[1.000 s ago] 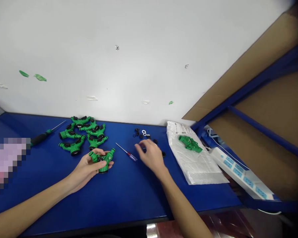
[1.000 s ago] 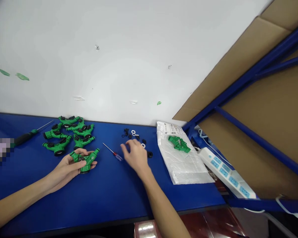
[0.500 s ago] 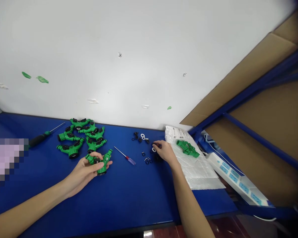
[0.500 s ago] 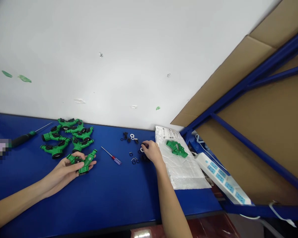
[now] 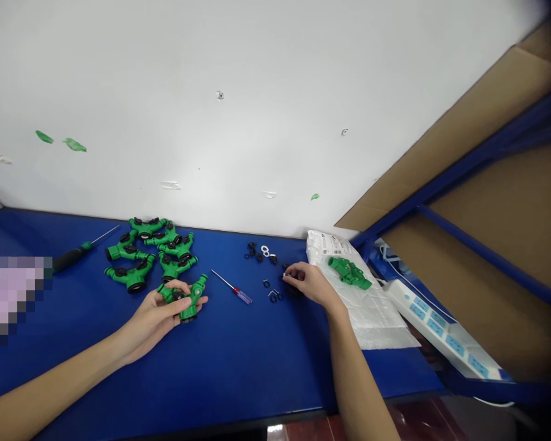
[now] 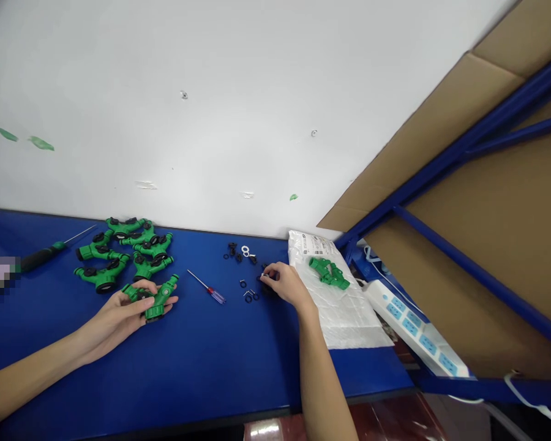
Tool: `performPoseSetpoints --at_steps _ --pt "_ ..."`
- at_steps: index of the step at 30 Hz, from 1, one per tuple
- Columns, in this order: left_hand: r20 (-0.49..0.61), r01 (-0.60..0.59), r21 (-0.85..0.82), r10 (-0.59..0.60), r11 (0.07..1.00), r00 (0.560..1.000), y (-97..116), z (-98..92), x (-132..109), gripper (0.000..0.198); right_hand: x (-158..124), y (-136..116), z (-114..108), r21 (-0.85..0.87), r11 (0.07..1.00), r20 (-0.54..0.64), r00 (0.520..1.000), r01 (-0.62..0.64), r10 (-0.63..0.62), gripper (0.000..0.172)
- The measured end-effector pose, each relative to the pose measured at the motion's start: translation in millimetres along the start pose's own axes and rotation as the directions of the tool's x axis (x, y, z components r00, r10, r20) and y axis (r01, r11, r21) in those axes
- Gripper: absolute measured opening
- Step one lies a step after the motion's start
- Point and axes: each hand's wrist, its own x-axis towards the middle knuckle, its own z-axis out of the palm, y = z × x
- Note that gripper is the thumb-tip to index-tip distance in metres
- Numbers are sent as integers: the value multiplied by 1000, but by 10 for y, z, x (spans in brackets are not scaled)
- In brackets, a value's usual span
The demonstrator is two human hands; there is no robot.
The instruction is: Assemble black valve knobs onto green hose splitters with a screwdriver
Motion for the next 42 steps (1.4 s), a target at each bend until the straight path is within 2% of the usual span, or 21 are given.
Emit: performPoseSetpoints --at_steps 10,17,26,29,31,35,39,41,42 --pt "41 -2 -129 7 992 999 -26 -10 8 18 4 33 -16 3 996 -59 995 -86 86 27" --pt "97 17 -159 -1 987 995 -9 -11 -5 19 13 126 7 -29 988 -91 985 -151 148 22" --pt "83 26 -159 -13 987 996 -18 -37 -10 16 2 178 30 -41 988 -127 982 -147 141 18" --pt "77 29 -142 -18 990 997 -26 -42 -6 18 22 144 56 -19 995 -183 979 -100 95 24" --pt "76 27 -130 -17 991 997 -27 -42 -7 19 49 119 81 13 999 -198 979 -39 41 26" --pt "78 21 -115 -12 993 997 -26 -44 -17 21 95 86 107 114 992 -223 974 59 -32 17" --pt "87 3 -91 5 996 996 -24 -28 -18 22 83 -78 125 249 962 -302 953 112 -33 32" --pt "89 -15 -74 22 997 996 -26 -7 -16 21 50 -294 185 405 901 -280 959 154 -38 37" --pt "88 -26 -66 32 997 996 -29 4 -16 21 25 -438 234 557 813 -235 971 172 -45 37"
